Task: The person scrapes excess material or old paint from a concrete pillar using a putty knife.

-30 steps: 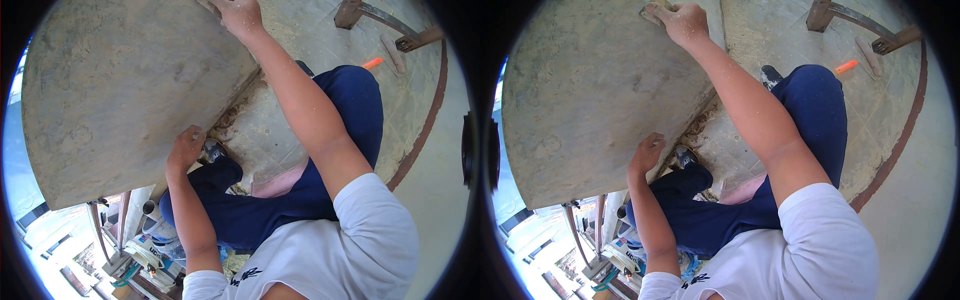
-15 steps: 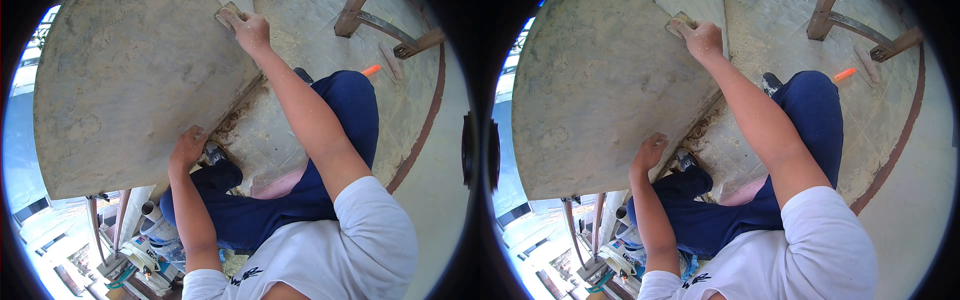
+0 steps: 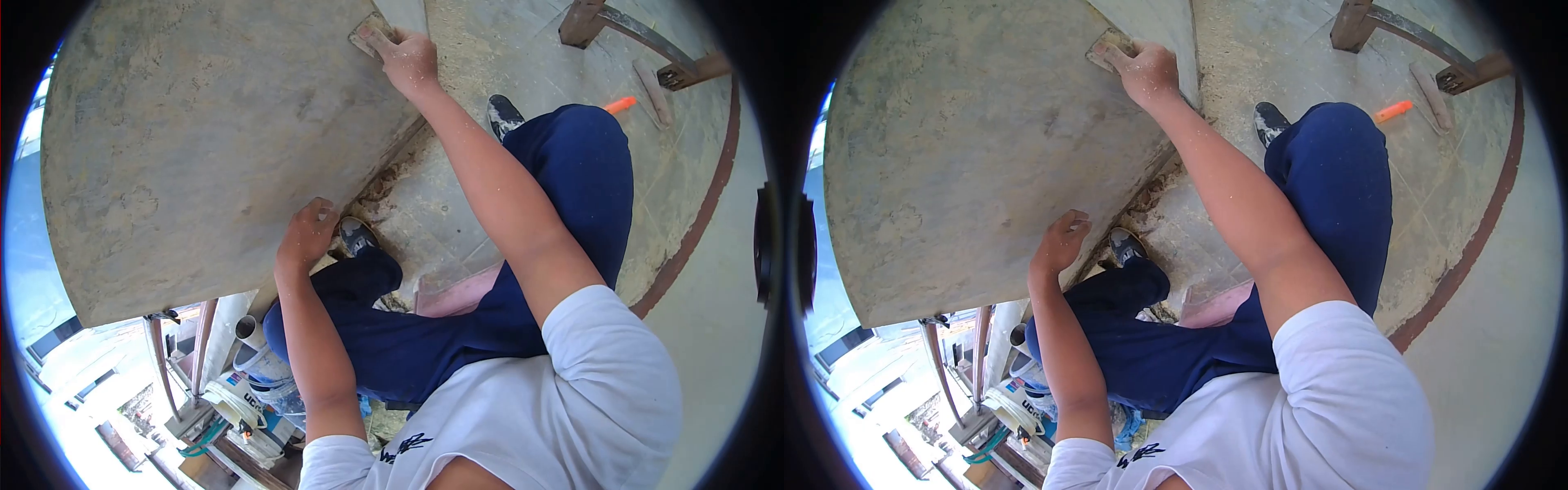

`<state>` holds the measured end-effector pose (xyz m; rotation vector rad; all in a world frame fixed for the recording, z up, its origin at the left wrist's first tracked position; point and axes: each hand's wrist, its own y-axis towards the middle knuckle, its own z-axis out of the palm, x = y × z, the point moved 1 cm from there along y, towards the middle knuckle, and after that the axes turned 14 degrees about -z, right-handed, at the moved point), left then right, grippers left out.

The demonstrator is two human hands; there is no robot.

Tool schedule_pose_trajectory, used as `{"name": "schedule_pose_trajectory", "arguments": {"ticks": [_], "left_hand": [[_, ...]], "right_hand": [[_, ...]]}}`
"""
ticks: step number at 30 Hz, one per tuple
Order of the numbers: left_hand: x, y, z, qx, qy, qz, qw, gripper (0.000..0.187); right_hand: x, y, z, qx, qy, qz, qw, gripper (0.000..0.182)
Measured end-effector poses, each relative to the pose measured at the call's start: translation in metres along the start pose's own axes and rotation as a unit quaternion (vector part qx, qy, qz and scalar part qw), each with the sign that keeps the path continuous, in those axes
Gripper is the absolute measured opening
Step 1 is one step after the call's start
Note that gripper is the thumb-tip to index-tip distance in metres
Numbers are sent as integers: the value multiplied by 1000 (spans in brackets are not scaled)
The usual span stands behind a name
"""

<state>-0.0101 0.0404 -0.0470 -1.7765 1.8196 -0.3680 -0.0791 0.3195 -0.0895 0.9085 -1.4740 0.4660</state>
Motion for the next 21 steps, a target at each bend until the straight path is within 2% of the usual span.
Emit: {"name": "schedule_pose_trajectory", "arguments": {"ticks": [5, 9, 11, 15, 17, 21], "left_hand": [[6, 13, 2, -10, 33, 12, 999, 35], [-4, 2, 0, 9, 2, -2, 1000, 35], [-7, 0, 2, 15, -11, 0, 1000, 35], [2, 10, 5, 15, -1, 1, 1000, 35], [5, 16, 4, 2, 26, 9, 1000, 35], [2, 16, 8, 8, 22, 5, 1000, 35]], "right_hand": [[-59, -14, 0, -5, -27, 89, 996, 59], [-8, 4, -5, -7, 23, 91, 996, 66], [13, 16, -6, -24, 54, 23, 998, 66], [-30, 2, -6, -22, 20, 23, 999, 61], [-50, -5, -4, 21, -46, 91, 995, 62], [-13, 2, -15, 19, -45, 75, 996, 60]]}}
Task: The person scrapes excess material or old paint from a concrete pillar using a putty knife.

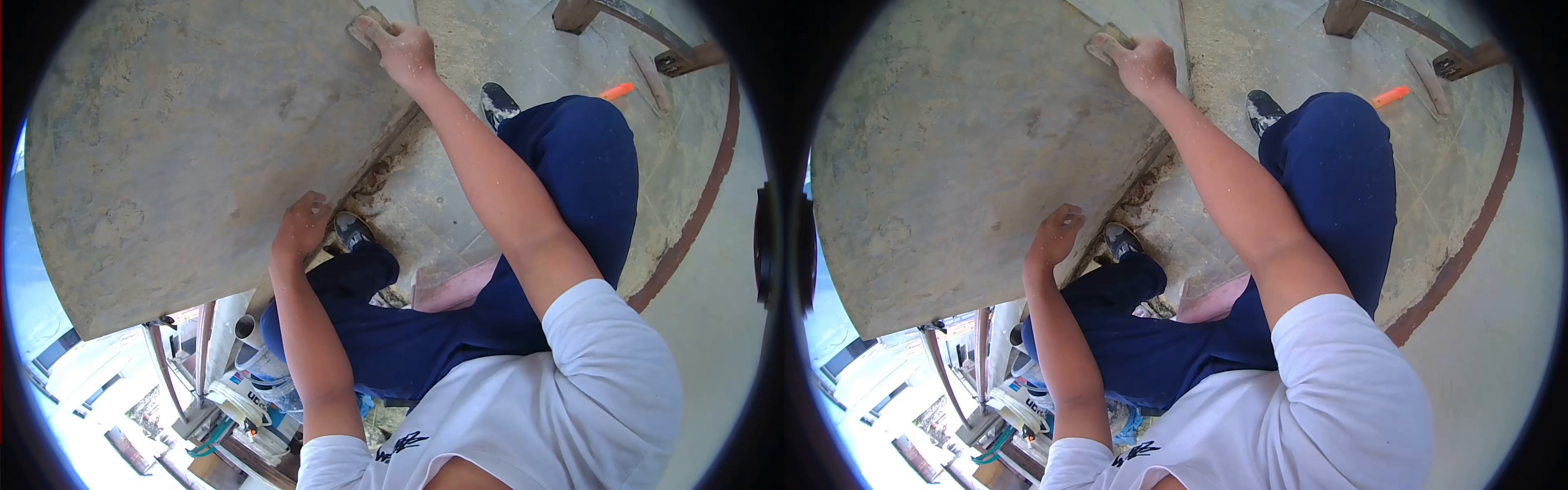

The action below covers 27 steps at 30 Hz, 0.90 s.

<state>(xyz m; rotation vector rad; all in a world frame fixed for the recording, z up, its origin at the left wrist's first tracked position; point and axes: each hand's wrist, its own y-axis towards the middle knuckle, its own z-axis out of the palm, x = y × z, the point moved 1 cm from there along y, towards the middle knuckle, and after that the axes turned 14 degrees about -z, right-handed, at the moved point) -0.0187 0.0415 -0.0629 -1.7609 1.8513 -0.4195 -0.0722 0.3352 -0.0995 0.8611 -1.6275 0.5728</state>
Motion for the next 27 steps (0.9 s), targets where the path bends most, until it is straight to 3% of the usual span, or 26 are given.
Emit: {"name": "schedule_pose_trajectory", "arguments": {"ticks": [3, 5, 6, 11, 17, 20, 23, 27], "left_hand": [[-11, -8, 5, 13, -19, 3, 1000, 35], [-11, -9, 3, 16, -27, 4, 999, 35], [-9, -6, 4, 14, -10, -5, 1000, 35], [-9, 7, 6, 14, 28, -15, 999, 36], [-6, 2, 12, 37, 13, -7, 999, 35], [0, -2, 10, 42, -18, -12, 999, 34], [7, 3, 7, 21, 7, 5, 1000, 34], [-1, -4, 2, 18, 12, -11, 1000, 34]], "right_hand": [[19, 1, 4, 6, 30, -66, 997, 66], [6, 2, 3, -46, -20, -117, 992, 58], [-12, 0, 4, 17, -10, -48, 999, 64], [-97, -39, 36, 51, -64, 27, 996, 65], [-50, -36, 46, -19, 60, -6, 998, 64], [-68, -33, 50, 14, 73, 1, 997, 61], [-89, -32, 46, 31, -10, 23, 999, 62], [-64, -32, 41, 51, -3, 57, 997, 63]]}}
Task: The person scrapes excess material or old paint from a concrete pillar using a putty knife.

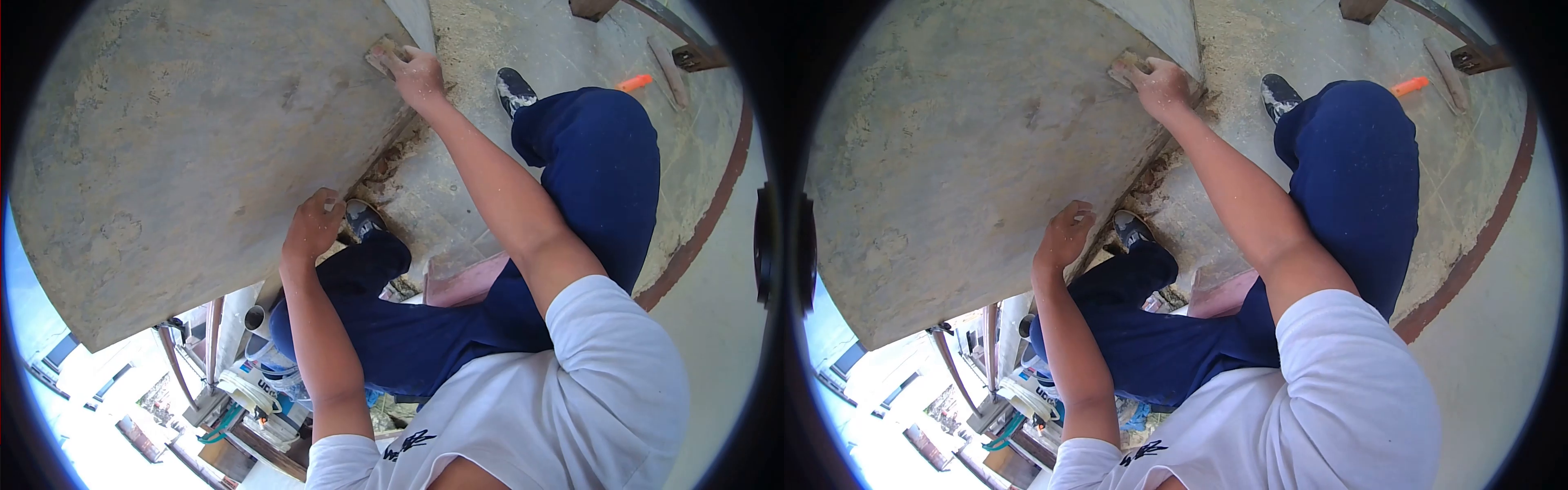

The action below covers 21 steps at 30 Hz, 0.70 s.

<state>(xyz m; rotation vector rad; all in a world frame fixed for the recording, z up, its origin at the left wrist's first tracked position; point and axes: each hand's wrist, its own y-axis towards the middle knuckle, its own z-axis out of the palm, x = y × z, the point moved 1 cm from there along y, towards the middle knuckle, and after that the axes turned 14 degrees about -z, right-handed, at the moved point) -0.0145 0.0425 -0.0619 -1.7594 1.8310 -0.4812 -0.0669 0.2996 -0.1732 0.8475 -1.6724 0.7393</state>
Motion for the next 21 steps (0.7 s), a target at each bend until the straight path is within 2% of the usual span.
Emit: {"name": "schedule_pose_trajectory", "arguments": {"ticks": [2, 3, 5, 6, 8, 9, 11, 15, 17, 21], "left_hand": [[-8, -8, 1, 12, -20, -8, 1000, 35], [-11, -10, 1, 18, -27, -1, 999, 35], [-12, -12, 4, 23, -32, 10, 999, 35], [-10, -11, 6, 17, -29, 15, 999, 37], [-6, -4, 7, 1, -27, 28, 999, 39], [-1, 0, 8, 1, -20, 23, 1000, 38], [-4, 2, 6, 0, -10, 18, 1000, 38], [-12, -6, 8, 23, -23, -5, 999, 38], [-13, -7, 13, 27, -22, -6, 999, 38], [-9, -1, 10, 24, -13, 1, 1000, 38]], "right_hand": [[34, 2, -3, -19, 65, -73, 995, 61], [39, 4, -4, -18, 62, -70, 995, 61], [49, 7, -10, -30, 53, -141, 988, 58], [44, 7, -14, -35, 53, -144, 988, 58], [14, 9, -18, -50, 15, -70, 996, 57], [-3, 12, -19, -54, 17, -74, 996, 57], [-34, 19, -16, -15, 90, -6, 996, 57], [-4, 21, -22, -28, 122, 11, 992, 57], [7, 32, -27, -23, 161, -36, 986, 57], [-12, 35, -33, -29, 96, -28, 995, 65]]}}
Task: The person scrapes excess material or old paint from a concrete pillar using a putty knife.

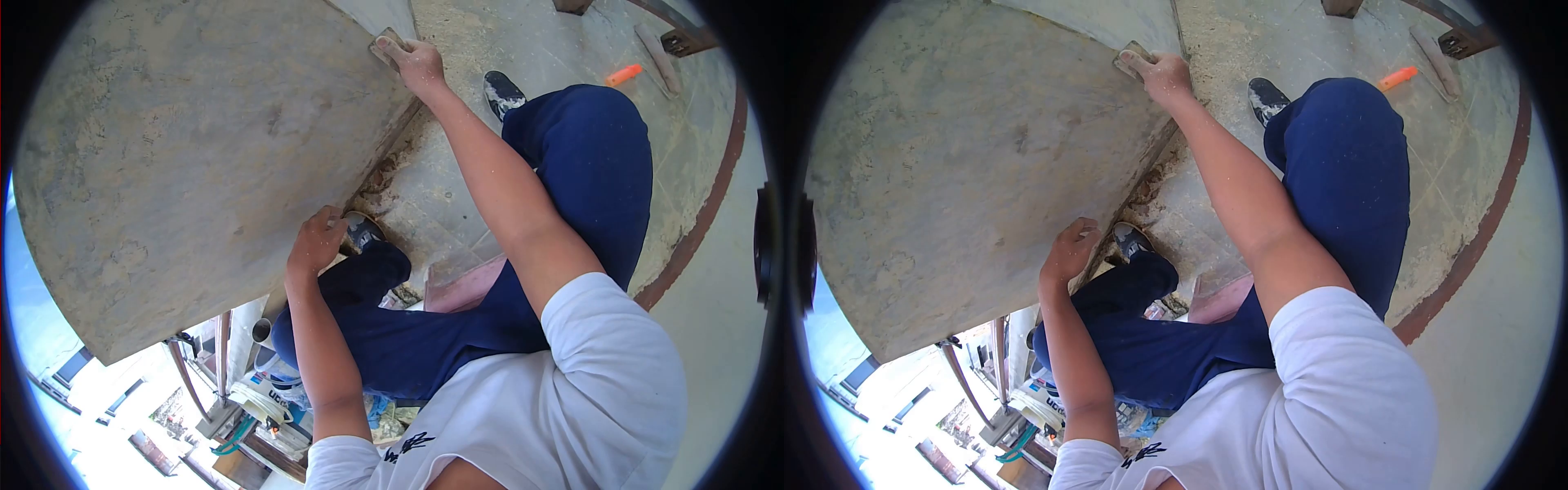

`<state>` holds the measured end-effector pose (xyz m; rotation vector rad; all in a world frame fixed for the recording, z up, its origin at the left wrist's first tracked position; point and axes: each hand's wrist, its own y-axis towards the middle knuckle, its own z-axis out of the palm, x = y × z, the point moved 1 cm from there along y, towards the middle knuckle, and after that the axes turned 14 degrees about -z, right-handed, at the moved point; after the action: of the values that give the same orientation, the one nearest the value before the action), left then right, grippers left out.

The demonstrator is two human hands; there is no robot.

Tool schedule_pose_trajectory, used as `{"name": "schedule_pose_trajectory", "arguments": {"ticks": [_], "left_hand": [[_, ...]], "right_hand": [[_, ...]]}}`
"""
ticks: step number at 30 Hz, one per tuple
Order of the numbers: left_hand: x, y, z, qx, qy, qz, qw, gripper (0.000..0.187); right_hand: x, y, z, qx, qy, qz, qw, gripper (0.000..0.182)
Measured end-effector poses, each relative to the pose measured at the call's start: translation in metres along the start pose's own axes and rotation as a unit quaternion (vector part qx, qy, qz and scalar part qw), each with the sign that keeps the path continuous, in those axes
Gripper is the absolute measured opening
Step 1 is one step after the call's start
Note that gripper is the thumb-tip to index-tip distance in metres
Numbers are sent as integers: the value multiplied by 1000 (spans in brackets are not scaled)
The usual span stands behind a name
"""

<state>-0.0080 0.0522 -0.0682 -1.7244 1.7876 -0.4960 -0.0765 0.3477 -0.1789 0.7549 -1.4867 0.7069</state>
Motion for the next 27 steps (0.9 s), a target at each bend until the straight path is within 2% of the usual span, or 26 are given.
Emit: {"name": "schedule_pose_trajectory", "arguments": {"ticks": [4, 9, 14, 18, 20, 23, 27], "left_hand": [[5, 8, -2, -18, 20, -1, 1000, 38], [-7, -4, 6, 15, -12, -10, 1000, 38], [2, 5, 8, 11, 26, -1, 1000, 40], [-5, 0, 5, 15, 6, -20, 1000, 41], [-7, -2, 6, 18, -20, -10, 1000, 41], [-5, 3, 6, 26, 11, -7, 1000, 39], [-14, -1, -1, 13, 0, -9, 1000, 38]], "right_hand": [[6, -3, 1, -29, -9, 2, 1000, 67], [11, 2, 0, -21, 4, -8, 1000, 68], [-3, 3, -1, -38, -74, -13, 996, 70], [9, -2, -1, -38, -57, -27, 997, 70], [5, 2, -5, -43, -82, -32, 995, 69], [-8, 3, -3, -81, -110, -40, 990, 64], [7, 2, -2, -64, -86, -39, 993, 64]]}}
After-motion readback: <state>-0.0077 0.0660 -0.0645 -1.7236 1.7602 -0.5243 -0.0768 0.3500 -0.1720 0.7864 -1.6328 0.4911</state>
